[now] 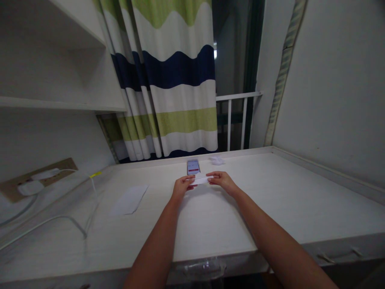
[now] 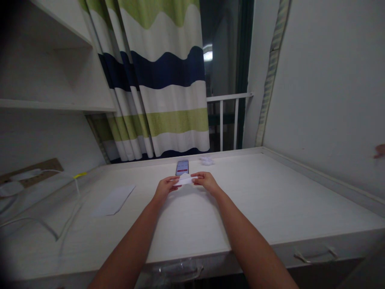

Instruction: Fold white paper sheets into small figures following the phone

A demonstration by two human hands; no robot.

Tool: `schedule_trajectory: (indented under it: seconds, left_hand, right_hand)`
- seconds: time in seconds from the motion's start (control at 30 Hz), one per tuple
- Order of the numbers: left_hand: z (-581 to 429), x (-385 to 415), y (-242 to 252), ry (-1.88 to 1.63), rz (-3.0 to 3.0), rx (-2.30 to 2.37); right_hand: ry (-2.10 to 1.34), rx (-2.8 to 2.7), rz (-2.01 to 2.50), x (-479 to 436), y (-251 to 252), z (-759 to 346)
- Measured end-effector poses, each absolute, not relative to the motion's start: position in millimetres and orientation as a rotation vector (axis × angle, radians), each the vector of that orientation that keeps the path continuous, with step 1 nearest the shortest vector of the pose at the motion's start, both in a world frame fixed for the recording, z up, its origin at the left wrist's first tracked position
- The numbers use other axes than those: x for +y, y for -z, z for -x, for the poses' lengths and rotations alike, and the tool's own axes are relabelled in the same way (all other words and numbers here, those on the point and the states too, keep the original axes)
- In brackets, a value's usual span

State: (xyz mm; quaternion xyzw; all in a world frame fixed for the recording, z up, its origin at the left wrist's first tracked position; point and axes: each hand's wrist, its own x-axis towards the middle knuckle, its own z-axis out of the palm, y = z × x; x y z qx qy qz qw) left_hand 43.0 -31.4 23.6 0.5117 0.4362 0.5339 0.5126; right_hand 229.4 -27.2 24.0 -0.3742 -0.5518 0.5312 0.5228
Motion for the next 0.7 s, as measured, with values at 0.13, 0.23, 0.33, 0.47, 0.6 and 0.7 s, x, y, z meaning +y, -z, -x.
schedule_trajectory:
  seconds: [0.13, 0.23, 0.33, 0.47, 0.6, 0.7]
  left_hand:
    - [-42.5, -30.0, -22.3, -1.309, -1.214, 1.037]
    - [-42.5, -29.8, -22.1, -1.321, -1.218, 1.026]
    - [-42.7, -30.7, -23.1, -1.321, -1.230, 1.032]
    - [-42.1, -33.4, -25.3, -1.287, -1.275, 1.019]
    - [-40.7, -34.8, -26.5, -1.272, -1.311, 1.016]
    - [-40.0, -33.9, -26.2, -1.269, -1.324, 1.030]
  right_hand:
    - [-1.275, -1.330, 0.888, -25.9, -22.9, -230.0]
    - [-1.275, -1.330, 0.891, -26.7, -23.7, -230.1]
    - [-1.272, -1.332, 0.883, -28.5, -25.0, -230.3]
    - [-1.258, -1.317, 0.888, -29.8, -26.3, -231.1]
    - [-1.256, -1.306, 0.903, -29.1, -26.2, -232.1]
    - [-1.258, -1.303, 0.900, -28.4, -26.1, -232.4]
